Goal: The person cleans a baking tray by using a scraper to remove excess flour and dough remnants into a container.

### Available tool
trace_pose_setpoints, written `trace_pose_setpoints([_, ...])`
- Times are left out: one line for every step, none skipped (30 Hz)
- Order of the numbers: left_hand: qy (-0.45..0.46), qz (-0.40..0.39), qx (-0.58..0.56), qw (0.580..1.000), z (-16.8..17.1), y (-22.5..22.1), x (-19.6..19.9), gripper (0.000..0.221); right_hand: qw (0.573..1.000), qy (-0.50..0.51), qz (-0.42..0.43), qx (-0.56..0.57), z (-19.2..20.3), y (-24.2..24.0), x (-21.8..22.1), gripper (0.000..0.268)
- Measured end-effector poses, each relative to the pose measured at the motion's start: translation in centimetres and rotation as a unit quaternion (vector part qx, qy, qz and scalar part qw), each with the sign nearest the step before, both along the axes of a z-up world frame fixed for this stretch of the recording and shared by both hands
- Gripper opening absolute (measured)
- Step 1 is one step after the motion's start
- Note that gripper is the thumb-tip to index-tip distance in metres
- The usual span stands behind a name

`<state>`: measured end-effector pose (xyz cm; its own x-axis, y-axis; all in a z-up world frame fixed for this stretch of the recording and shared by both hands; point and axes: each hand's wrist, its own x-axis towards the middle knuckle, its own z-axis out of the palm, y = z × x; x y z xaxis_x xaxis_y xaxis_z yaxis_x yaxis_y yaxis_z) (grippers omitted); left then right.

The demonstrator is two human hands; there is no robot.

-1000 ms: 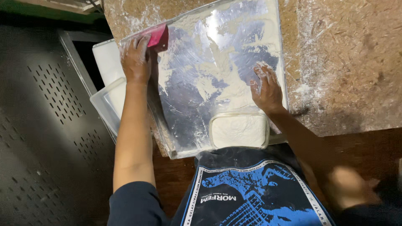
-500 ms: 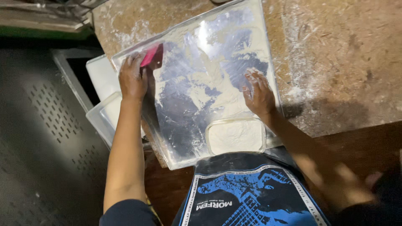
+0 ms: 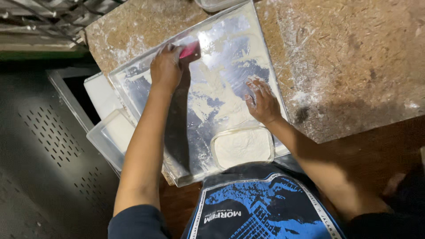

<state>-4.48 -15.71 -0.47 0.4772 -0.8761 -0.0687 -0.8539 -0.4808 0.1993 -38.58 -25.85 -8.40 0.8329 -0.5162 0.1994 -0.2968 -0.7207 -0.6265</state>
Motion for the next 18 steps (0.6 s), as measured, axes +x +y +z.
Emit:
trace_pose_setpoints([0.045, 0.005, 0.010, 0.999, 1.2, -0.9, -0.2, 0.041, 1.000, -0.009, 0.000, -0.002, 0.2, 0.0, -0.1, 0.040])
trace_pose_setpoints([0.090, 0.009, 0.020, 0.996, 2.4, -1.6, -0.5, 0.040, 1.000, -0.017, -0.001, -0.004, 0.4, 0.0, -0.2, 0.041])
trace_pose_setpoints([0.091, 0.010, 0.024, 0.996, 1.1, -1.9, -0.8, 0.040, 1.000, -0.016, 0.000, 0.000, 0.2, -0.1, -0.2, 0.041])
trace_pose_setpoints([0.044, 0.013, 0.034, 0.998, -0.2, -2.0, -1.2, 0.040, 1.000, -0.012, 0.000, 0.000, 0.0, 0.0, -0.2, 0.041])
trace_pose_setpoints([-0.004, 0.015, 0.041, 0.999, -1.5, -2.4, -1.5, 0.042, 1.000, -0.009, 0.000, -0.002, -0.2, -0.3, -0.2, 0.041])
trace_pose_setpoints([-0.004, 0.015, 0.042, 0.999, -0.9, -2.3, -1.7, 0.042, 1.000, -0.009, 0.000, -0.002, 0.1, 0.2, -0.2, 0.041])
trace_pose_setpoints([0.032, -0.014, -0.013, 0.999, -0.4, -3.1, -1.7, 0.033, 1.000, -0.022, -0.002, -0.008, 0.4, 0.0, -0.1, 0.040])
trace_pose_setpoints([0.067, -0.043, -0.068, 0.995, 0.1, -3.8, -1.7, 0.026, 0.999, -0.034, -0.004, -0.014, 0.7, -0.1, 0.1, 0.039])
trace_pose_setpoints([0.065, -0.042, -0.068, 0.995, 0.0, -4.7, -2.3, 0.026, 0.999, -0.036, -0.003, -0.014, 0.5, -0.2, 0.1, 0.039])
trace_pose_setpoints([0.037, -0.017, -0.054, 0.998, -0.2, -5.6, -3.0, 0.033, 0.999, -0.033, -0.001, -0.015, 0.3, -0.3, 0.1, 0.039])
trace_pose_setpoints([0.013, 0.007, -0.036, 0.999, -0.4, -6.2, -3.8, 0.044, 1.000, -0.026, -0.001, -0.013, 0.2, 0.0, -0.3, 0.040])
trace_pose_setpoints([0.015, 0.007, -0.034, 0.999, -1.2, -6.6, -4.2, 0.044, 1.000, -0.024, -0.001, -0.011, 0.1, 0.2, -0.3, 0.040])
trace_pose_setpoints([-0.005, -0.011, -0.021, 1.000, -2.0, -7.3, -4.5, 0.046, 1.000, -0.019, 0.000, -0.008, -0.1, 0.1, -0.2, 0.041])
trace_pose_setpoints([-0.024, -0.030, -0.007, 0.999, -2.8, -8.1, -4.9, 0.049, 1.000, -0.014, 0.001, -0.005, -0.2, 0.0, -0.2, 0.041])
trace_pose_setpoints([-0.023, -0.036, -0.012, 0.999, -1.7, -8.8, -4.8, 0.049, 1.000, -0.013, -0.005, -0.009, 0.0, -0.1, -0.2, 0.041])
trace_pose_setpoints([0.016, -0.044, -0.041, 0.998, -0.6, -9.6, -4.7, 0.045, 1.000, -0.015, 0.002, -0.011, 0.1, -0.2, -0.1, 0.042])
trace_pose_setpoints([0.055, -0.048, -0.065, 0.995, 0.5, -9.8, -4.6, 0.041, 1.000, -0.017, 0.013, -0.008, 0.3, 0.0, 0.0, 0.042])
trace_pose_setpoints([0.056, -0.050, -0.064, 0.995, -0.4, -10.4, -5.2, 0.041, 1.000, -0.017, 0.011, -0.007, 0.4, -0.2, 0.0, 0.042])
